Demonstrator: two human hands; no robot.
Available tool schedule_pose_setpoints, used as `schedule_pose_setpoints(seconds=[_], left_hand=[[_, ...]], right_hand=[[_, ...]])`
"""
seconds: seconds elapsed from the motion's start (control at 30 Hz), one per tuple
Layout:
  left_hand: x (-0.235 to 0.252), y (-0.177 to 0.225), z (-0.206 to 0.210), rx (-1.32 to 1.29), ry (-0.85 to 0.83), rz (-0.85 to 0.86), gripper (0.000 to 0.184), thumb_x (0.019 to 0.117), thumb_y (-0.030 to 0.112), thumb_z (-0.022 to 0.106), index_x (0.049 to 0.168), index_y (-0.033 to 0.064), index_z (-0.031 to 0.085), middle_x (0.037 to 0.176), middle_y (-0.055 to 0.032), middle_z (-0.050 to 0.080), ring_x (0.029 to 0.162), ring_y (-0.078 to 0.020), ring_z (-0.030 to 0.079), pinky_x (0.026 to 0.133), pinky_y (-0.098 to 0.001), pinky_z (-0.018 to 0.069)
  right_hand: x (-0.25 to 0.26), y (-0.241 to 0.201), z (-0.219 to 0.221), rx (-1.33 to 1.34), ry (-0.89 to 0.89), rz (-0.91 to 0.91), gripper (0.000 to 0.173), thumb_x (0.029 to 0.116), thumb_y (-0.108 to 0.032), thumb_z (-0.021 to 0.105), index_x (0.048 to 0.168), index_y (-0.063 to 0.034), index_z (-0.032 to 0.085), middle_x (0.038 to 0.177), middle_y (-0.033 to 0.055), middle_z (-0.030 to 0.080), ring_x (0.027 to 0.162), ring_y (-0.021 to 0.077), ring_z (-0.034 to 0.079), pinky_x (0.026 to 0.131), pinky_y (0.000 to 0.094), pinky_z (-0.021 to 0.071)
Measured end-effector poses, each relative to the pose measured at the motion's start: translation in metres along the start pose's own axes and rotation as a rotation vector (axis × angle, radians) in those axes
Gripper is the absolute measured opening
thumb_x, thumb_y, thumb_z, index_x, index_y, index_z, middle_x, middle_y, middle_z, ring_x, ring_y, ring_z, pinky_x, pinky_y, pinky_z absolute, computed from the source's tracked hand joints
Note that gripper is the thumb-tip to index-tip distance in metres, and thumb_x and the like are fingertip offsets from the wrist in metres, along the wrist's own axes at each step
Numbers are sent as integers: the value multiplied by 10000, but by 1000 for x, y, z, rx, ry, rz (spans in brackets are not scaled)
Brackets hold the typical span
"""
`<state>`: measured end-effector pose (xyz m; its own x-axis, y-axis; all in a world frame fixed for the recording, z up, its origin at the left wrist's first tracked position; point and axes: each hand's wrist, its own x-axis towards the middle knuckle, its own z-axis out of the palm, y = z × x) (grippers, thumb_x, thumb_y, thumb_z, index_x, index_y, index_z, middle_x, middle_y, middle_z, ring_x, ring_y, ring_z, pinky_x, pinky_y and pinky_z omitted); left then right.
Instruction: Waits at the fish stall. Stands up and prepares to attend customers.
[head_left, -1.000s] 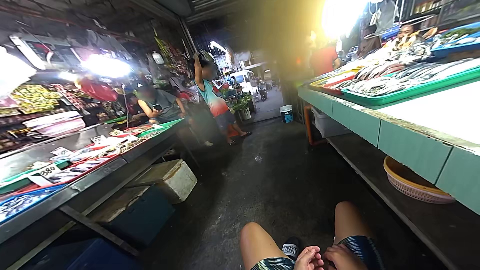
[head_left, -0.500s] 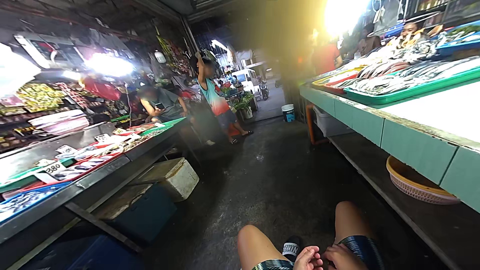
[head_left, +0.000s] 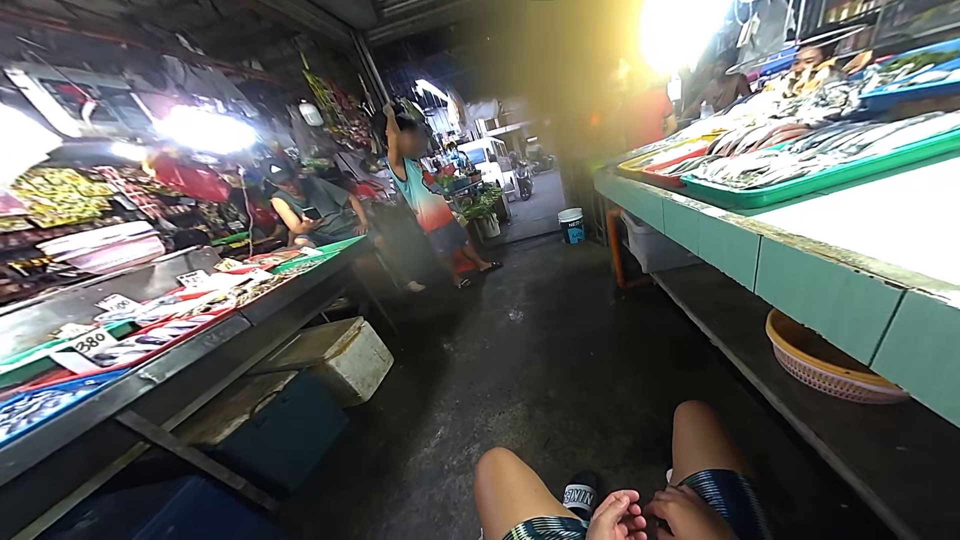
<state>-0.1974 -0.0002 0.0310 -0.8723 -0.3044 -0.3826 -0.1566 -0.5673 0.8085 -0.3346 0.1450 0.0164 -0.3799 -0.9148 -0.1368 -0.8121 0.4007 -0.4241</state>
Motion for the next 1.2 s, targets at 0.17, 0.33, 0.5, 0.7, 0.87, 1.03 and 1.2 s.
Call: schedule_pose_setpoints(seconds=[0.17, 0.33, 0.5, 0.7, 0.87, 1.03, 1.2], left_hand=[[-5, 4, -1, -26, 29, 10, 309, 1116, 222, 373, 1242, 49, 596, 970, -61, 663, 816, -177, 669, 767, -348, 583], [-7, 5, -1, -22, 31, 8, 311, 1114, 223, 379, 1243, 48, 602, 976, -61, 665, 822, -176, 669, 770, -348, 581], [-6, 4, 2, 13, 10, 12, 309, 1112, 218, 377, 1248, 53, 600, 984, -56, 664, 826, -171, 666, 768, -341, 578], [-2, 1, 5, 16, -16, 2, 311, 1112, 221, 371, 1244, 60, 601, 989, -52, 672, 828, -160, 667, 766, -326, 573], [0, 0, 4, -3, -32, -3, 304, 1111, 222, 379, 1233, 61, 606, 976, -56, 668, 826, -170, 667, 765, -340, 576], [-7, 2, -2, -39, -9, 15, 295, 1109, 219, 390, 1231, 56, 603, 990, -64, 668, 843, -183, 672, 771, -350, 579], [-11, 5, -6, -49, -3, 25, 288, 1105, 214, 398, 1251, 59, 591, 1009, -54, 667, 869, -177, 673, 784, -352, 579]], right_hand=[[0, -8, -7, -3, -35, -1, 356, 979, -390, 575, 1207, -180, 750, 1226, 57, 724, 1221, 268, 620, 1102, 531, 404], [1, -10, -8, 0, -58, -3, 360, 982, -393, 576, 1216, -177, 745, 1229, 62, 721, 1221, 274, 617, 1107, 527, 398], [0, -9, -9, 6, -39, -4, 347, 971, -379, 592, 1200, -172, 752, 1213, 66, 726, 1207, 278, 626, 1097, 535, 410], [-3, -7, -9, 8, -41, 13, 337, 973, -369, 604, 1179, -146, 752, 1205, 77, 726, 1210, 284, 622, 1102, 530, 402], [-2, -3, -4, -14, -30, 26, 348, 963, -391, 595, 1180, -173, 757, 1206, 62, 727, 1214, 270, 620, 1101, 528, 401], [-3, -16, -11, -52, -93, 35, 371, 983, -391, 543, 1225, -186, 736, 1240, 55, 711, 1239, 261, 602, 1118, 507, 387], [5, -22, -9, -80, -112, 17, 364, 979, -385, 554, 1200, -165, 740, 1243, 50, 708, 1235, 261, 603, 1119, 501, 389]])
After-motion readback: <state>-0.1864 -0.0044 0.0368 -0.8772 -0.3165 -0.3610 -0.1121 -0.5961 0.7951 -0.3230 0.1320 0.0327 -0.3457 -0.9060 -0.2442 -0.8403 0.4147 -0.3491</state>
